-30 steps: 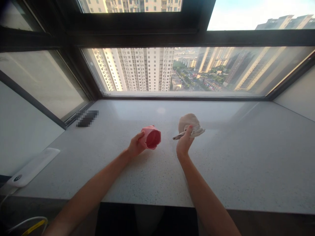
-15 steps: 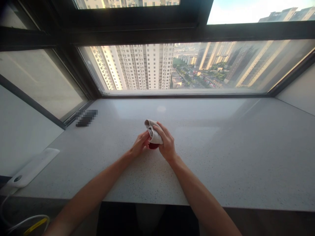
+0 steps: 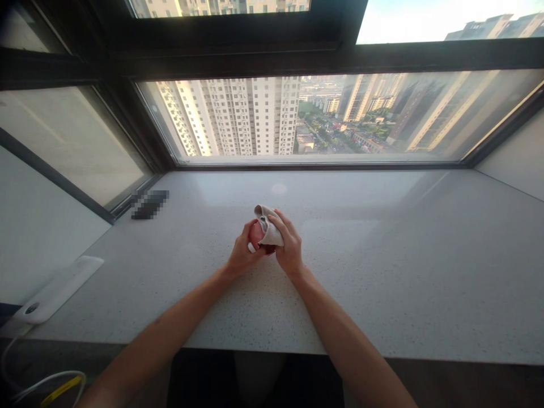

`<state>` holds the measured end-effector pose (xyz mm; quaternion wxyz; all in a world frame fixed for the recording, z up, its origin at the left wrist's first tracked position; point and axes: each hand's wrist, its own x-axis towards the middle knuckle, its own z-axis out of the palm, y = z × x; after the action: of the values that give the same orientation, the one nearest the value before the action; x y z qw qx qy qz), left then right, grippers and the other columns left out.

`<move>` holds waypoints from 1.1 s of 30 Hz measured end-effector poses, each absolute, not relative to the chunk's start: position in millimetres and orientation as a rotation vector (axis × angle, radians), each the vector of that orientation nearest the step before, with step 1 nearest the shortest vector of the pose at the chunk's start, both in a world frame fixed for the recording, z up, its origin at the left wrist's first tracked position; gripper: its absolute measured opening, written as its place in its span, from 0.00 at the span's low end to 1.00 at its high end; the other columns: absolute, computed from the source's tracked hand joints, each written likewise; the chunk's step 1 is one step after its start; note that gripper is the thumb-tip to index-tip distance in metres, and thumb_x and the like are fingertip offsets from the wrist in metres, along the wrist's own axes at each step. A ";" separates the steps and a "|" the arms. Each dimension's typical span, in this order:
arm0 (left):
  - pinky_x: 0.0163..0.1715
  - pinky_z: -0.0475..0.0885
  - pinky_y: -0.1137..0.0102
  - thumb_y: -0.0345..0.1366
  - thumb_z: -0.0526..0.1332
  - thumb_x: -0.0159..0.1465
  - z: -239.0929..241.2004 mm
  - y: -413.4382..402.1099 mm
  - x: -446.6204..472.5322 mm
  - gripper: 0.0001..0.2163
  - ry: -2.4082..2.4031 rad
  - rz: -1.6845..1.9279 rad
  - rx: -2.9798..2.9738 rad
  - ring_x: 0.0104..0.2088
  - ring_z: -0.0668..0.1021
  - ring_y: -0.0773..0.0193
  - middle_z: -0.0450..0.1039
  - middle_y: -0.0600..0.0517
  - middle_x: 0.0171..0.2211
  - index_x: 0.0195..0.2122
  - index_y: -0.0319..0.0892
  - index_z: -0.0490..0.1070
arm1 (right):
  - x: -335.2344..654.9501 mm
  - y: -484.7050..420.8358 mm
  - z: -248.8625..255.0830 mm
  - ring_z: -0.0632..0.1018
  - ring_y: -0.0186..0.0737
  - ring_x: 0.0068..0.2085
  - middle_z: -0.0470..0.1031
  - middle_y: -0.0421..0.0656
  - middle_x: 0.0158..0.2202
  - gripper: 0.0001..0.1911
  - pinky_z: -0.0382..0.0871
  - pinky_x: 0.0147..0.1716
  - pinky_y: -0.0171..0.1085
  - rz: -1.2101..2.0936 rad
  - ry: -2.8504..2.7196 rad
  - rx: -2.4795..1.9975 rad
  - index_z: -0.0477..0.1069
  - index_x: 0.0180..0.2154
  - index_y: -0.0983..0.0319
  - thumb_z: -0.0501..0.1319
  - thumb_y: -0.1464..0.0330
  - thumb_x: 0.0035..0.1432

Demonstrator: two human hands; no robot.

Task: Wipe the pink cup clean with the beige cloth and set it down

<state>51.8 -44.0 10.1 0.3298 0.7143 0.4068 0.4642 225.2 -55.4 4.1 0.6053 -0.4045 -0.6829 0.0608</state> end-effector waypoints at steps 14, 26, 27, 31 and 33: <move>0.58 0.77 0.60 0.36 0.77 0.58 6.7 -41.5 52.6 0.37 1.085 1.245 1.938 0.56 0.82 0.52 0.79 0.43 0.59 0.67 0.46 0.64 | 229.5 -53.3 2.5 0.73 0.49 0.71 0.71 0.47 0.71 0.35 0.71 0.69 0.54 0.219 -1.604 -0.957 0.72 0.67 0.51 0.54 0.81 0.63; 0.56 0.77 0.57 0.35 0.74 0.61 1.0 -37.6 50.8 0.35 1.088 1.206 2.013 0.56 0.81 0.50 0.77 0.43 0.61 0.67 0.48 0.61 | 229.1 -54.6 1.5 0.72 0.51 0.71 0.71 0.48 0.71 0.33 0.71 0.69 0.56 0.176 -1.614 -0.949 0.72 0.67 0.52 0.55 0.79 0.66; 0.56 0.77 0.57 0.34 0.74 0.61 1.3 -38.1 50.2 0.35 1.089 1.222 2.021 0.56 0.81 0.49 0.77 0.43 0.60 0.66 0.47 0.61 | 227.9 -56.0 1.9 0.71 0.52 0.72 0.70 0.48 0.71 0.32 0.70 0.69 0.57 0.157 -1.633 -0.944 0.72 0.67 0.52 0.55 0.79 0.67; 0.50 0.78 0.59 0.32 0.70 0.61 4.8 -40.7 46.0 0.26 1.093 1.298 2.048 0.51 0.81 0.51 0.78 0.43 0.53 0.60 0.44 0.65 | 218.0 -65.4 5.6 0.64 0.53 0.76 0.65 0.46 0.74 0.35 0.64 0.73 0.63 0.088 -1.765 -0.903 0.67 0.70 0.49 0.54 0.79 0.67; 0.50 0.78 0.59 0.33 0.67 0.63 7.1 -41.2 44.1 0.21 1.080 1.336 2.060 0.49 0.82 0.50 0.78 0.43 0.51 0.57 0.42 0.67 | 212.4 -70.7 8.3 0.61 0.53 0.77 0.63 0.45 0.76 0.38 0.61 0.74 0.65 0.069 -1.821 -0.904 0.65 0.72 0.49 0.54 0.80 0.65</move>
<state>44.1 -41.2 7.1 0.2276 0.7479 0.3920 0.4850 212.4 -70.7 8.3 0.5257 -0.3781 -0.7614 0.0287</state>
